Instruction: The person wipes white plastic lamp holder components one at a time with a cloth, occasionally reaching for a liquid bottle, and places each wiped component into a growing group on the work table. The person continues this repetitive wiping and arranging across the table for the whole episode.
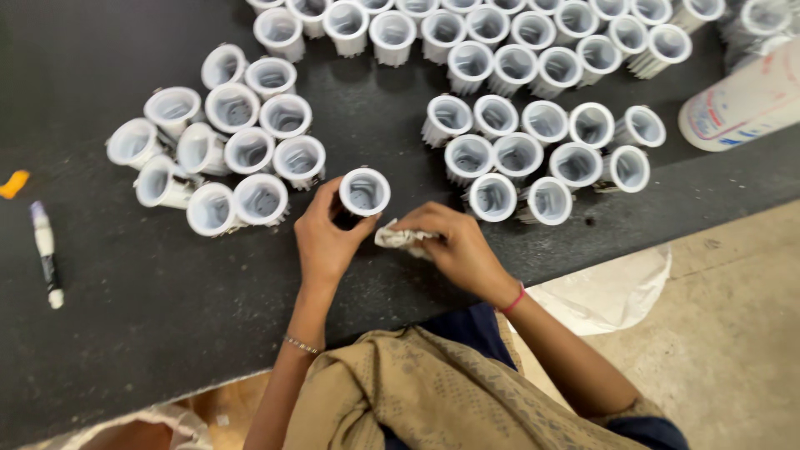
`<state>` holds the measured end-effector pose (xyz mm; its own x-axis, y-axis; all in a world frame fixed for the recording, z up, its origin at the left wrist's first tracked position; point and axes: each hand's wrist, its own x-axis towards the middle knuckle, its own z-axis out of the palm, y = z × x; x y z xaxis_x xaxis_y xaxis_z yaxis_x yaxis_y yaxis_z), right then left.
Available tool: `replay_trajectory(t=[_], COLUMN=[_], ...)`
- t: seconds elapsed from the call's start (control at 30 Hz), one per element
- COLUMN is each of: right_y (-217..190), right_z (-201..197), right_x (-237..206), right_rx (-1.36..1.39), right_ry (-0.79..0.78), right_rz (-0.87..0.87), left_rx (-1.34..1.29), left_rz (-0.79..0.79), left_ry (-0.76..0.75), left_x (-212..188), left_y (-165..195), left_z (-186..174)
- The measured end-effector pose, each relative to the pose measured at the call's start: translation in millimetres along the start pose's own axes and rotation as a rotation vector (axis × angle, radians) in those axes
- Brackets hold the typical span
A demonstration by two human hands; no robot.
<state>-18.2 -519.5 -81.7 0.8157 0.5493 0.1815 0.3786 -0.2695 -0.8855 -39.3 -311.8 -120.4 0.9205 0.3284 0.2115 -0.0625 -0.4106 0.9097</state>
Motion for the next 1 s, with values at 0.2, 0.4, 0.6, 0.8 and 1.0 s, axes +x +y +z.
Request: replay_trajectory(t=[0.2, 0.4, 0.6, 0.8, 1.0], right_y=[17, 69, 106, 109, 110], right_z=[-30, -50, -56, -66, -77], right_x=[-48, -85, -99, -104, -104], right_rx=[0.127, 0.411, 0.664, 0.657, 0.697], right_ry=[-0.036, -0.072, 0.030, 0.063, 0.004], right_rz=[0.005, 0.175, 0.247, 0.188, 0.145], left_rx=[0.059, -0.358, -0.219, 0.060, 0.323], left_rz=[0.043, 0.320, 0.690, 0.935, 0.932], left_ry=[0.021, -0.309, -0.457, -0.547, -0.650], left_x=[11, 69, 132, 163, 169], left_y=[28, 77, 133, 135, 123], left_z=[17, 81, 241, 368, 411])
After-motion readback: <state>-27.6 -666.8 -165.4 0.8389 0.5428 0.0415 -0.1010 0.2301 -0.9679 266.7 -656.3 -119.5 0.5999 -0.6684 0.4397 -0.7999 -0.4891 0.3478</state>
